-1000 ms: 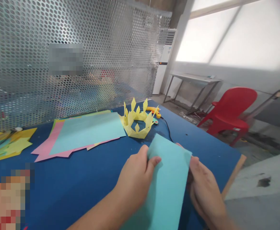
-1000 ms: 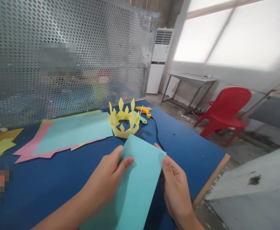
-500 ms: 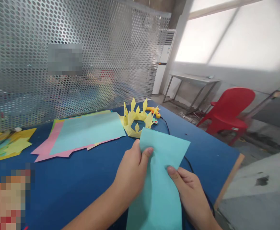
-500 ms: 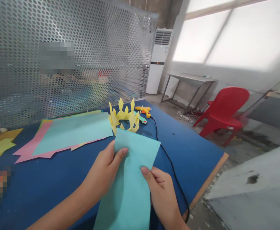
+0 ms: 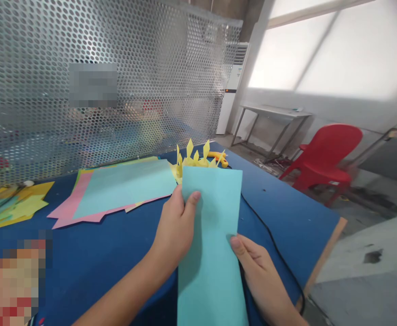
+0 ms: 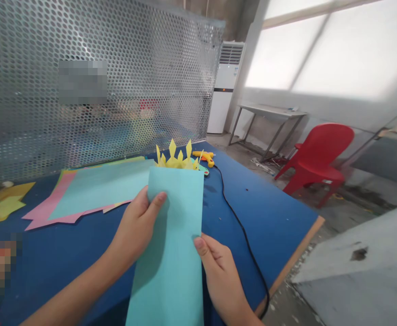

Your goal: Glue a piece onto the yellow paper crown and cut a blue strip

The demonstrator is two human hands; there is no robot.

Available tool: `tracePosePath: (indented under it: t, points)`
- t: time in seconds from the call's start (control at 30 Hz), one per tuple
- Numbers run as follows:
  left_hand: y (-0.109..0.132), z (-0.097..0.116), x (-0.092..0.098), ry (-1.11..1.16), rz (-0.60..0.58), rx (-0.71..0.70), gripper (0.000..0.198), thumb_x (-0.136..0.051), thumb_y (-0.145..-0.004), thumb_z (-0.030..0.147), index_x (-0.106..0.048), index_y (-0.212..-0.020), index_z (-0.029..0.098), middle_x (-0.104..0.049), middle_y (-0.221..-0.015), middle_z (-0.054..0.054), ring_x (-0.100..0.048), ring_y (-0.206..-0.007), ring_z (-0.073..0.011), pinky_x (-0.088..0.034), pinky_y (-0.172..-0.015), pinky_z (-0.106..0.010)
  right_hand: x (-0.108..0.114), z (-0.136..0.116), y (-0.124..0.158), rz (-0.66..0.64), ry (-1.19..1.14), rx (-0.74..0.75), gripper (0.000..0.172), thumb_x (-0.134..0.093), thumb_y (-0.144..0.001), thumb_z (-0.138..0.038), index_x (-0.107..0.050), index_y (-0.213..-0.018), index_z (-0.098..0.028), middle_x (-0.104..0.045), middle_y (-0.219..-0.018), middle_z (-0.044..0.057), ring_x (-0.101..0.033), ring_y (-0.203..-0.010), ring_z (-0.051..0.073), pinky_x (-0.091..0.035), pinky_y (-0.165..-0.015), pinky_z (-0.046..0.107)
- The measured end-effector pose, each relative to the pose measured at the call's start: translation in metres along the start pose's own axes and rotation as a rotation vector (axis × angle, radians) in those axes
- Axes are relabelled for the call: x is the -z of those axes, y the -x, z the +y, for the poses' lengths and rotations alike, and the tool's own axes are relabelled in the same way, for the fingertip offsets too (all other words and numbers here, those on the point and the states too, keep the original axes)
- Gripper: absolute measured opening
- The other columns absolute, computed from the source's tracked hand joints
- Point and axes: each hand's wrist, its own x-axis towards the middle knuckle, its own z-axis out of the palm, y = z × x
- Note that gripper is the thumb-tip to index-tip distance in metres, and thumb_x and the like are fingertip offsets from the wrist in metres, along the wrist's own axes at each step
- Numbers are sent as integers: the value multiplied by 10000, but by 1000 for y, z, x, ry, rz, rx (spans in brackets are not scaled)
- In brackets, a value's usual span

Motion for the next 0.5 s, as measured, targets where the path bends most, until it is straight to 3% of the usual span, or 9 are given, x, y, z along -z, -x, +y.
tracePosePath:
  t: [0.2,0.4,0.5]
  points:
    - [0,-2,1,48,63,-26,271,-442,-931,467,-537,-997,222,-649,-994,-29,-584,-933,-223,-428,-815,-343,1,-5,1,-82,-35,-22,469,-613,-778,-618,-703,-894,-173,-596,-639,18,-465,-546,129,-436,-537,251]
    - [-1,2,3,127,116,-52,248,-466,-928,458,-526,-885,221,-639,-945,-9,-578,-881,-194,-436,-832,-327,4,1,0,-6,47,-12,510,-641,-728,-644,-604,-607,-150,-487,-551,-12,-350,-516,90,-313,-453,206]
    - [-3,5,6,180,148,-59,248,-469,-930,449,-542,-929,212,-656,-1006,-25,-598,-931,-202,-453,-831,-326,4,-3,-1,-36,73,-9,526,-628,-733,-653,-615,-603,-144,-503,-550,-9,-355,-519,88,-326,-473,207]
